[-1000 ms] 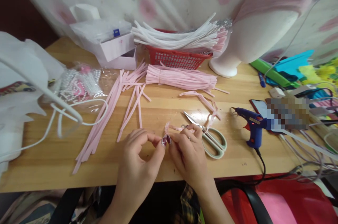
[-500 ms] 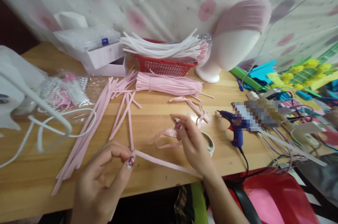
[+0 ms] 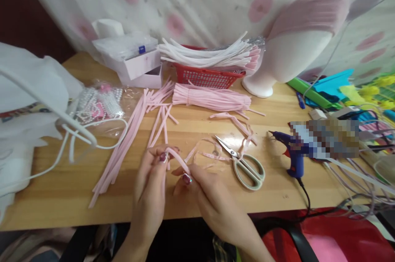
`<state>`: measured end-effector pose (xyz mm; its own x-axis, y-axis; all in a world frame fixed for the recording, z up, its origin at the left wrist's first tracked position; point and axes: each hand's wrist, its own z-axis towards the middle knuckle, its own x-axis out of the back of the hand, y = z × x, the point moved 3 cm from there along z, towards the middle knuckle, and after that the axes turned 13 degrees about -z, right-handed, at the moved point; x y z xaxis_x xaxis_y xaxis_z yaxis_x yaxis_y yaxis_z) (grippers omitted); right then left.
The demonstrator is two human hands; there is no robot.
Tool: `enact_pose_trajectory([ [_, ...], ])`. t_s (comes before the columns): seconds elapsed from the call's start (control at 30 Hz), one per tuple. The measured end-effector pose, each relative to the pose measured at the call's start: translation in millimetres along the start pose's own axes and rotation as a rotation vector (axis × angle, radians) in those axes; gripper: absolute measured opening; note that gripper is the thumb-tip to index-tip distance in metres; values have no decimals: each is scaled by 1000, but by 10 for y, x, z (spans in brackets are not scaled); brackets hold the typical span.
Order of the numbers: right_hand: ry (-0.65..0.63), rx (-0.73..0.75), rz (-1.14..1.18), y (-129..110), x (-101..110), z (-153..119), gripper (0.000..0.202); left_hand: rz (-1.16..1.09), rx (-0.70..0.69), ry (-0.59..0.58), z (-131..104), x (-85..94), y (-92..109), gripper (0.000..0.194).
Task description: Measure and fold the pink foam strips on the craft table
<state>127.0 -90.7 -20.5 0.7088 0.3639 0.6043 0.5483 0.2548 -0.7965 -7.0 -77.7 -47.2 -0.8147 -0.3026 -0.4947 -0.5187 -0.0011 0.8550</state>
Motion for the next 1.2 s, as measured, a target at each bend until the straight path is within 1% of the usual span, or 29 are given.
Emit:
enact_pose_trajectory([
  [0.1,4,-3,6,13,-101,14,21,-84,162,-53,-2,-82,-87,30],
  [0.23,58,13,-26,29,-95,30,21,-230,281,-68,-41,-168,-107,43],
  [0.3,78,52,-36,21,-84,31,19,-291,349,-84,-53,-194,-117,42],
  [0.37,68,77,-13,8,-86,27,21,-352,405,-115,-61,-219,-125,38],
  [0.43,45,49,23,3,-93,19,26,-417,406,-143,-66,-244,-117,36],
  [0.57,23,-20,29,0,-109,0,29,-468,341,-181,-80,-270,-91,33],
  [0.67,47,-11,-26,5,-131,5,22,-444,311,-210,-83,-244,-110,35],
  [0.73,85,16,-65,13,-149,21,23,-432,312,-218,-72,-210,-140,39],
  [0.8,115,51,-100,21,-164,40,34,-434,339,-208,-52,-173,-171,40],
  [0.87,126,77,-128,25,-165,56,44,-442,373,-180,-24,-136,-189,38],
  [0.97,92,95,-130,13,-140,66,51,-451,417,-112,19,-77,-193,33],
  [1.03,71,91,-83,1,-118,63,48,-447,412,-69,49,-45,-179,33],
  [1.13,85,58,-10,15,-116,43,32,-425,340,-49,92,-19,-130,32],
  [1.17,88,39,-5,32,-132,34,31,-411,310,-47,104,-14,-110,32],
  [1.2,86,18,-8,55,-153,23,34,-388,289,-46,114,-9,-91,33],
])
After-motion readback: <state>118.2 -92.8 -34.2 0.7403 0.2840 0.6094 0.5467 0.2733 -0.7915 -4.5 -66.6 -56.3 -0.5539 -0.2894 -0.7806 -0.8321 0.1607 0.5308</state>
